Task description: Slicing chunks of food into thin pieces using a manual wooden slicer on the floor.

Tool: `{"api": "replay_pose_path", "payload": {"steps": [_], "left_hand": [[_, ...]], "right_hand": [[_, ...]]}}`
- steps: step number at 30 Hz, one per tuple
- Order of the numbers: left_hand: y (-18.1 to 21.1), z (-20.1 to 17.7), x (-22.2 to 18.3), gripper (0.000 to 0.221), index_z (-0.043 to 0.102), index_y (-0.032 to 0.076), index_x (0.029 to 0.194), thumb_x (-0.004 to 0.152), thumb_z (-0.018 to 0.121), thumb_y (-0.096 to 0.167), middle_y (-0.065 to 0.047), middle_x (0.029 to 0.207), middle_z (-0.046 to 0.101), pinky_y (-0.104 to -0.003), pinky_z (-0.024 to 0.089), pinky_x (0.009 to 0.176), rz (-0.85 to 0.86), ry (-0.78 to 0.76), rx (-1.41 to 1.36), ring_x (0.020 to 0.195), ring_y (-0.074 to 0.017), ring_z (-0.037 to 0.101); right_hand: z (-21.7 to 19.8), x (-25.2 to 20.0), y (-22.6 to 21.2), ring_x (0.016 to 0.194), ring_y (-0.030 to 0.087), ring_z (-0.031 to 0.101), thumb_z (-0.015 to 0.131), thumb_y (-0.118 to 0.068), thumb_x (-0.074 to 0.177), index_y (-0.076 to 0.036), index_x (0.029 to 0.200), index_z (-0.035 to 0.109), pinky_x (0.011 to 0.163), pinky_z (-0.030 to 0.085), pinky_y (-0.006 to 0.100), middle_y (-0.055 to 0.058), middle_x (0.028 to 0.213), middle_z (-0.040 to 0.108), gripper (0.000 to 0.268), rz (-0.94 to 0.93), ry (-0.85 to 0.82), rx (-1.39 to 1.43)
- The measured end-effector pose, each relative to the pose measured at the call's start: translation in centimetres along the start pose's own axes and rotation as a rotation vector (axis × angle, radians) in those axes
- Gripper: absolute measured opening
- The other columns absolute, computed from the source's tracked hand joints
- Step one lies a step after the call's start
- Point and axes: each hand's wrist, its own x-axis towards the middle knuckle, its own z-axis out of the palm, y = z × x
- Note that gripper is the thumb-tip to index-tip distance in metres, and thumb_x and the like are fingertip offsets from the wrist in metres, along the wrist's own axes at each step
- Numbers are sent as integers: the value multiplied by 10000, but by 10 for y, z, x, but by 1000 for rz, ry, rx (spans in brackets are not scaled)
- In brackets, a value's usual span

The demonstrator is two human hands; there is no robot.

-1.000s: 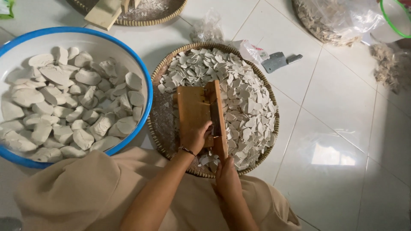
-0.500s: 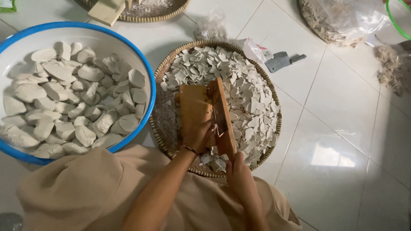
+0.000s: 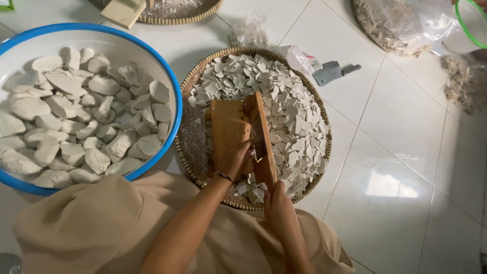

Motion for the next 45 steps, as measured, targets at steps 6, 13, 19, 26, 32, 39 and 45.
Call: {"api": "replay_pose_path", "payload": {"steps": [6,13,19,26,32,39,45], "left_hand": [[35,-35,4,170,645,68,1175,1034,579,135,-61,916,748,-216,575,511,-94,-78,13,638,-114,685],[14,-19,-4,403,568,105,1393,1006,522,-2,-7,539,517,-278,351,348,-121,-138,152,395,-118,423],[37,-43,2,454,524,132,1444,1001,512,36,-41,576,566,-326,356,390,-234,-251,104,427,-174,468],[35,-40,2,433,566,104,1407,994,505,-10,-91,839,633,-367,476,498,-142,-172,33,627,-239,582],[34,-39,3,402,596,76,1371,987,532,-23,-74,726,660,-321,465,456,-96,-109,51,526,-187,563],[-11,11,-1,218,670,69,1191,1006,645,182,-36,765,711,-204,532,464,65,2,24,523,-73,616],[-8,10,-2,216,640,71,1139,1040,595,257,-48,793,710,-211,570,467,5,7,138,545,-97,650]], "right_hand": [[13,7,10,608,268,670,400,-174,1028,-83,1060,409,504,576,373,128,809,682,97,-20,22,6],[29,13,20,576,210,708,368,-163,1052,-50,1071,411,440,591,285,127,770,701,123,-23,15,-11],[45,18,25,509,294,605,397,-191,1031,-84,1050,392,433,436,415,125,698,664,109,-20,54,49],[65,28,40,571,334,604,415,-248,1033,-87,1043,385,471,425,449,134,738,654,164,-43,142,60],[34,17,20,631,296,664,401,-190,1044,-59,1105,379,504,539,383,177,816,685,146,-50,20,52],[-7,3,4,693,289,720,409,-216,1033,-94,1093,395,563,636,374,177,950,724,137,-14,-10,7],[1,4,5,673,298,721,426,-175,1024,-74,1092,413,515,619,369,199,907,717,122,-19,5,14]]}}
